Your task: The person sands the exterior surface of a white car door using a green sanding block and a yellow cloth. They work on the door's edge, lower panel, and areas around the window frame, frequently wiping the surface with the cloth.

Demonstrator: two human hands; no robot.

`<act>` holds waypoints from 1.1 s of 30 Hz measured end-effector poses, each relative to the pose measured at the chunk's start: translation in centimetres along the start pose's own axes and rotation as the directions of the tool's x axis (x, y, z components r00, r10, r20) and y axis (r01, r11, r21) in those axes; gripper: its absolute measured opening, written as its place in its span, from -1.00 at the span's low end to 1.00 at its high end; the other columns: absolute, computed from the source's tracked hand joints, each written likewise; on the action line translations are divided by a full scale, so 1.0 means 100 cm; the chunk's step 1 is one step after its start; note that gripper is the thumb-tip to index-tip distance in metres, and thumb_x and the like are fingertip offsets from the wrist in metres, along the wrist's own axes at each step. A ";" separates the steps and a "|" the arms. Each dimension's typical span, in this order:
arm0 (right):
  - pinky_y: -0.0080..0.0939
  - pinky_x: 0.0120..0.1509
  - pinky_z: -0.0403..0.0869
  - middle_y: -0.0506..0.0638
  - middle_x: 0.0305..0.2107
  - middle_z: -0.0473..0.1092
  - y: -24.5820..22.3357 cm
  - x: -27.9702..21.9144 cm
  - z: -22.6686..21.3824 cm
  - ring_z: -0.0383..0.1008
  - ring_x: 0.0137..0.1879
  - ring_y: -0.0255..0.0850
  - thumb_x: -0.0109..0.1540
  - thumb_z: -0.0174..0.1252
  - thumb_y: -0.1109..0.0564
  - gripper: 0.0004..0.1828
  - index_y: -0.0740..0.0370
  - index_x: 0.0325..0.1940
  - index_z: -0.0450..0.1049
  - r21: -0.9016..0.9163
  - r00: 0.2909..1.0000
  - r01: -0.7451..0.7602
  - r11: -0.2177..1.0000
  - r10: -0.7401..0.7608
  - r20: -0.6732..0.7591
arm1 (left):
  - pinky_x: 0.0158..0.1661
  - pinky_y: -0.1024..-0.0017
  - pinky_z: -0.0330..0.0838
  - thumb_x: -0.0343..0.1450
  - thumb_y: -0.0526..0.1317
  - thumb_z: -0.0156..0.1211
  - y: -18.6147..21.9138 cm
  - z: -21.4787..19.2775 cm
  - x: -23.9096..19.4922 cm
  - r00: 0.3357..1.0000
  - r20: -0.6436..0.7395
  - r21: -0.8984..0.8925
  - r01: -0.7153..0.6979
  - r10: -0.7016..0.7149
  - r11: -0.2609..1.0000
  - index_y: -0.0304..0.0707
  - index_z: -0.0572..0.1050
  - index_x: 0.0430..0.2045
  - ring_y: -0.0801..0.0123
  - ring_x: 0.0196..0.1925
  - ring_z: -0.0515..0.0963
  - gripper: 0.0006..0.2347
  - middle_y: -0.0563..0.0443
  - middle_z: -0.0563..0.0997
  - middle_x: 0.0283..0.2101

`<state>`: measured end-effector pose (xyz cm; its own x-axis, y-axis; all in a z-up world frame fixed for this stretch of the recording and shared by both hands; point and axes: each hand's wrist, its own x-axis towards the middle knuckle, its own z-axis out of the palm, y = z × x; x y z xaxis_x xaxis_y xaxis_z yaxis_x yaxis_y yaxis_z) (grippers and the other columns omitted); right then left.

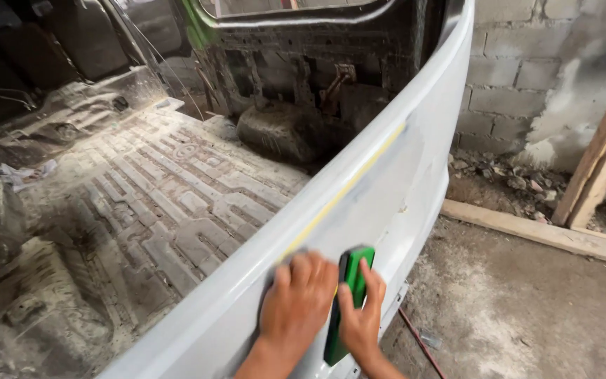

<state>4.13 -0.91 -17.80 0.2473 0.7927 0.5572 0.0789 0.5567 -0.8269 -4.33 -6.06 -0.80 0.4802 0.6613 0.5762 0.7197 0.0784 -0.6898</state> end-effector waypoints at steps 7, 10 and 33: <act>-0.10 0.37 0.28 0.14 0.13 0.26 0.007 0.102 -0.039 0.29 0.25 -0.06 0.29 0.16 0.10 -0.34 0.18 0.48 0.22 -0.047 0.991 -0.132 0.990 0.131 -0.029 | -0.11 0.29 0.28 0.40 -0.17 0.07 0.048 0.083 0.158 0.995 0.018 -0.147 -0.097 0.100 0.984 -0.12 0.49 -0.37 0.26 -0.15 0.46 -0.90 0.04 0.50 -0.32; -0.11 0.33 0.30 0.13 0.09 0.28 0.014 0.115 -0.061 0.32 0.20 -0.08 0.28 0.17 0.08 -0.35 0.15 0.47 0.25 -0.028 0.979 -0.202 0.979 0.201 -0.039 | -0.10 0.31 0.28 0.41 -0.17 0.04 0.068 0.119 0.233 0.992 -0.008 -0.122 -0.129 0.129 0.984 -0.11 0.51 -0.39 0.30 -0.17 0.47 -0.89 0.04 0.52 -0.32; -0.18 0.09 0.41 0.08 0.15 0.32 0.069 0.090 -0.064 0.40 0.05 -0.25 0.28 0.12 0.11 -0.34 0.18 0.48 0.22 0.135 0.943 -0.333 0.933 0.330 0.048 | 0.38 -0.08 -0.04 0.53 -0.03 -0.08 0.013 0.015 0.013 0.981 0.036 -0.017 -0.188 0.188 0.982 -0.23 0.54 0.02 0.09 0.46 0.25 -0.65 -0.19 0.42 0.35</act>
<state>13.07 8.49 -18.92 0.2132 0.9429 0.2560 -0.1394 0.2887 -0.9472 -3.56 -4.00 -1.60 0.5886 0.6910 0.4197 0.6254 -0.0602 -0.7779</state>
